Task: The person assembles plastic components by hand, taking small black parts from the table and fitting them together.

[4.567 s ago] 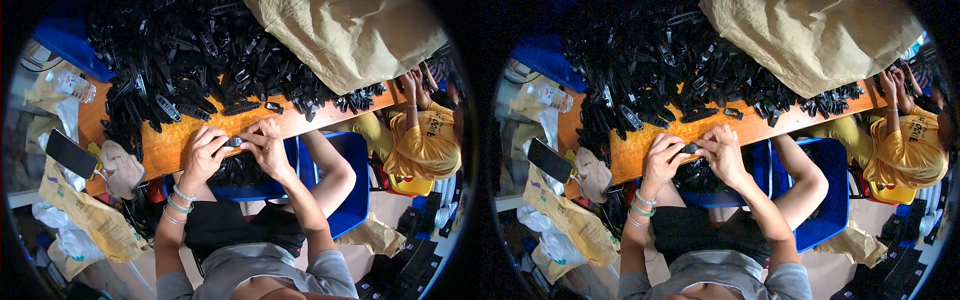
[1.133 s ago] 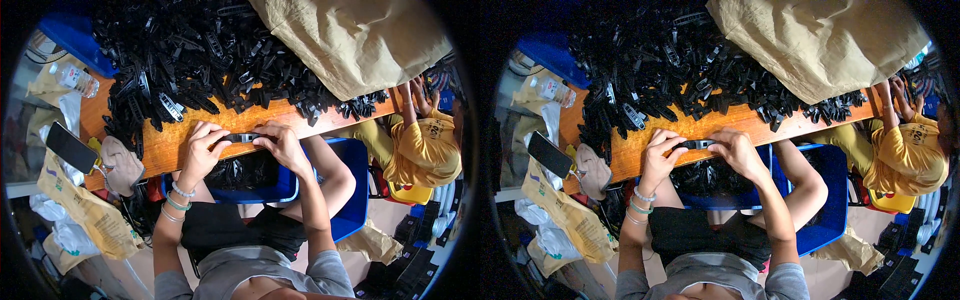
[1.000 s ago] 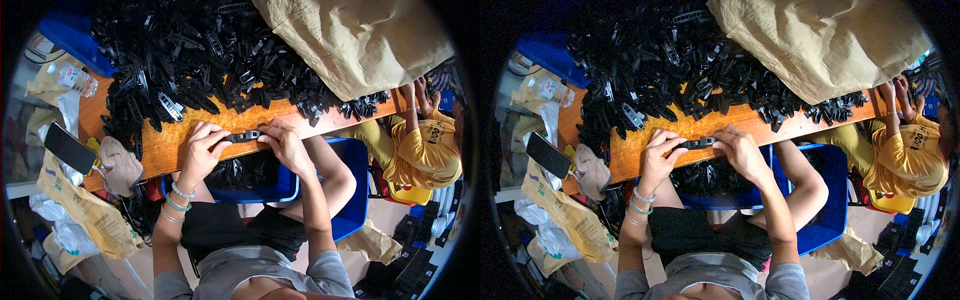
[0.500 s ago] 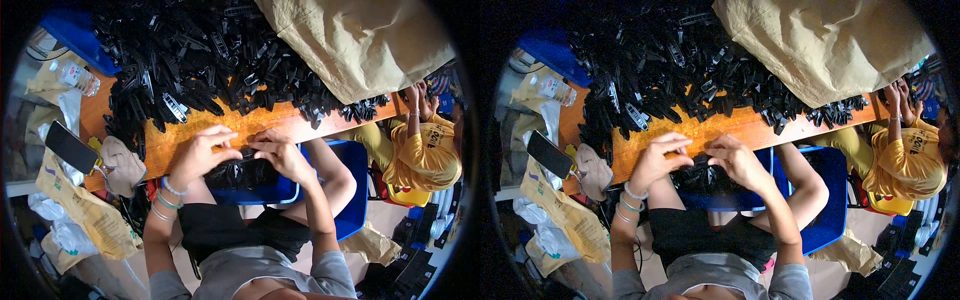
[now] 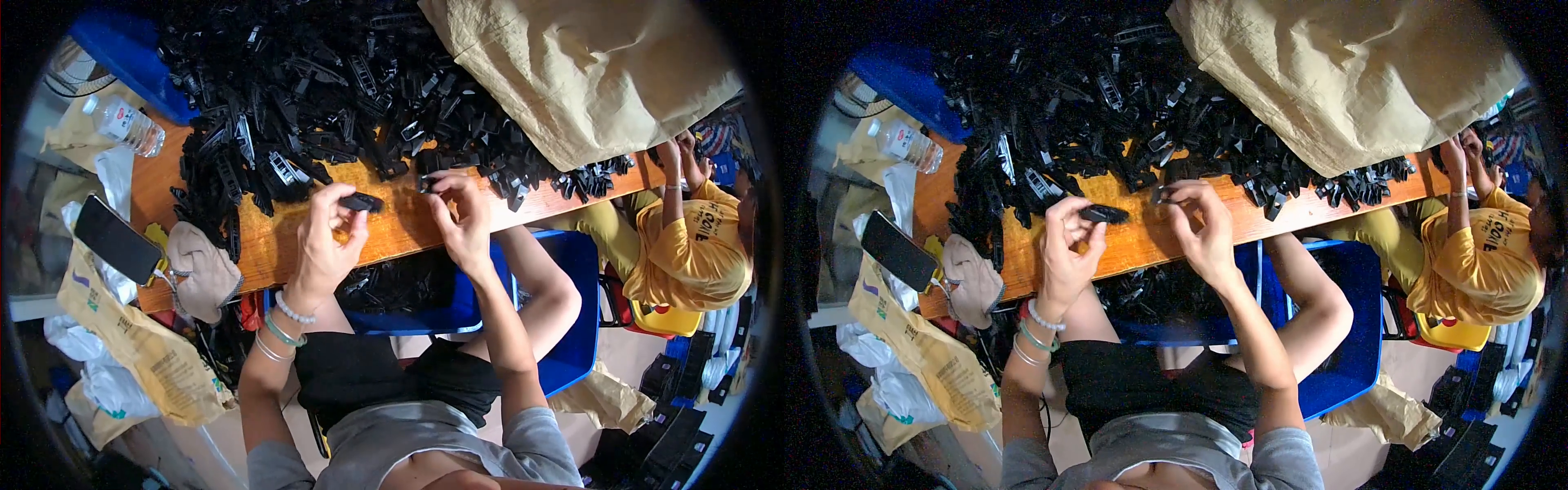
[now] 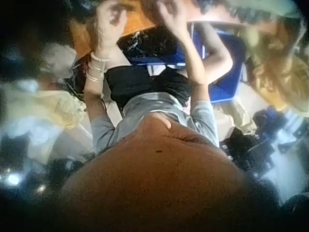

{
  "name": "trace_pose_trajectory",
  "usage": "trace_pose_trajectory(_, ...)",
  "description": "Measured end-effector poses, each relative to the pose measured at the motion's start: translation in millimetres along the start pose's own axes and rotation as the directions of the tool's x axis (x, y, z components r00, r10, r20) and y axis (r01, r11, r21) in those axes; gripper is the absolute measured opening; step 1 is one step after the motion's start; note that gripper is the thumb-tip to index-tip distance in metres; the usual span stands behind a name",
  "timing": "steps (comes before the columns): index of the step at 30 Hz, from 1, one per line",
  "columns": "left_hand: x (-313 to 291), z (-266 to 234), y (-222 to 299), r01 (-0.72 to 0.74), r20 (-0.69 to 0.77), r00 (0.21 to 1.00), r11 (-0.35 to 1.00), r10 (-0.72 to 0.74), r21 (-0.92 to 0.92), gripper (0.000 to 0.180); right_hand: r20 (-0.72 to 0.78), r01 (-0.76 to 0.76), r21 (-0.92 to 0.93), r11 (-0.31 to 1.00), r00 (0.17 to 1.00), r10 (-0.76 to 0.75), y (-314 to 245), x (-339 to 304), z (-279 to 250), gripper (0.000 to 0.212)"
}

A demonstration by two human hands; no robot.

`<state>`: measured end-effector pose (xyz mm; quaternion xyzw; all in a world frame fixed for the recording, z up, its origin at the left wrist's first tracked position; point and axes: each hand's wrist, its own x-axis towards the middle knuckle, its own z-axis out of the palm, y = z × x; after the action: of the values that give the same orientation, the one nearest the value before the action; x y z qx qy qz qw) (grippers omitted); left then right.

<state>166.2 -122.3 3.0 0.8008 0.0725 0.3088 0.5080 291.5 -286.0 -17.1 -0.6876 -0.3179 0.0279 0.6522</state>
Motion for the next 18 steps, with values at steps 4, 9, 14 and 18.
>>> trace_pose_trajectory(4,-15.0,6.8,-15.6,0.284,0.152,0.956,0.917,-0.249,-0.279,0.025,-0.082,-0.159,0.085,0.984,0.983,0.166,-1.5,-12.8,-0.4,0.012)
trace_pose_trajectory(9,-7.1,2.8,-11.8,-0.018,0.150,0.989,0.983,-0.010,0.182,0.023,0.030,-0.106,-0.325,0.940,0.992,0.122,-8.9,-9.5,-0.9,0.028)
trace_pose_trajectory(14,-8.1,5.0,-11.5,-0.047,0.135,0.991,0.965,0.013,0.258,0.022,0.156,0.132,-0.430,0.893,0.985,-0.071,-15.8,-1.7,-1.2,0.034)
trace_pose_trajectory(18,-9.6,3.3,-11.6,-0.089,0.144,0.988,0.958,0.051,0.271,0.022,0.348,0.312,-0.595,0.740,0.931,-0.112,-13.8,12.0,0.2,0.039)
